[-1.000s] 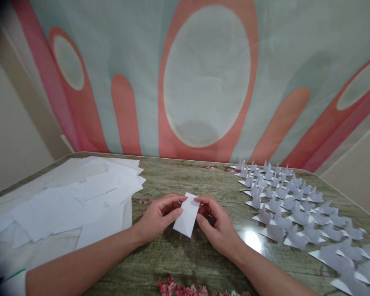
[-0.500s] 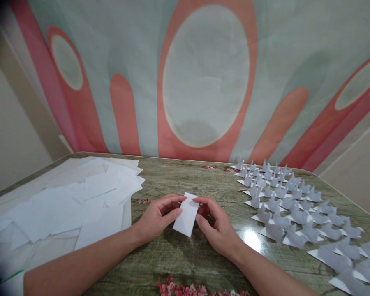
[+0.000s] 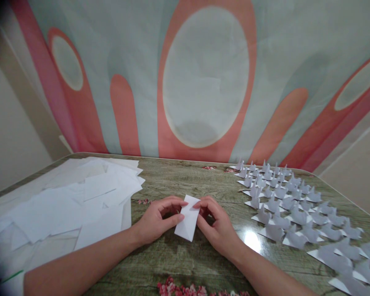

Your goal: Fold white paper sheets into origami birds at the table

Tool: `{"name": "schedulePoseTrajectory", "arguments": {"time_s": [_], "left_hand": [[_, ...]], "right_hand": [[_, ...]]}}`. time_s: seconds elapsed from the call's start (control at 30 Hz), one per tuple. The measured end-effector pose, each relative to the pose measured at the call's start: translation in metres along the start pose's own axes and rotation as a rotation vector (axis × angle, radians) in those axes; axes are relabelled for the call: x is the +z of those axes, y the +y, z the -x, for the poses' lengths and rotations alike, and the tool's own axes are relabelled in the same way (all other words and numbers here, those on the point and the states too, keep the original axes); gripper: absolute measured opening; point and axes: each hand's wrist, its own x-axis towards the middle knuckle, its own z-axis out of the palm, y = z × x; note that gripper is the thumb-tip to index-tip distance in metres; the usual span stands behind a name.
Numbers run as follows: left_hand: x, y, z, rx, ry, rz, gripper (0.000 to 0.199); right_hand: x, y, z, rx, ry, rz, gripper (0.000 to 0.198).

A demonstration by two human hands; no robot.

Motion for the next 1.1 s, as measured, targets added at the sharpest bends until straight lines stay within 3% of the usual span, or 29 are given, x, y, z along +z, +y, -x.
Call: {"name": "schedulePoseTrajectory", "arguments": {"time_s": [0.3, 0.6, 0.8, 0.97, 1.1], "left_hand": [[-0.0007, 0.0026, 0.0007, 0.031, 0.001, 0.003, 0.029], [-0.0009, 0.0003, 0.0007, -0.034, -0.005, 0.017, 0.033], [-0.0012, -0.0034, -0.0009, -0.037, 0.011, 0.100, 0.030], [-0.0024, -0.0066, -0.0020, -0.149, -0.032, 0.264, 0.036], [-0.0030, -0.0053, -0.0016, -0.161, -0.066, 0.238, 0.037]], "right_hand": [[0.0002, -0.0012, -0.0026, -0.049, 0.029, 0.042, 0.010], [-0.0012, -0.0012, -0.0027, -0.053, 0.123, 0.095, 0.010], [-0.0018, 0.0027, -0.0024, -0.056, 0.104, 0.111, 0.010], [-0.0010, 0.0027, -0.0025, -0.065, 0.100, 0.108, 0.011], [0.0004, 0.0004, -0.0030, -0.060, 0.069, 0.103, 0.014]]}}
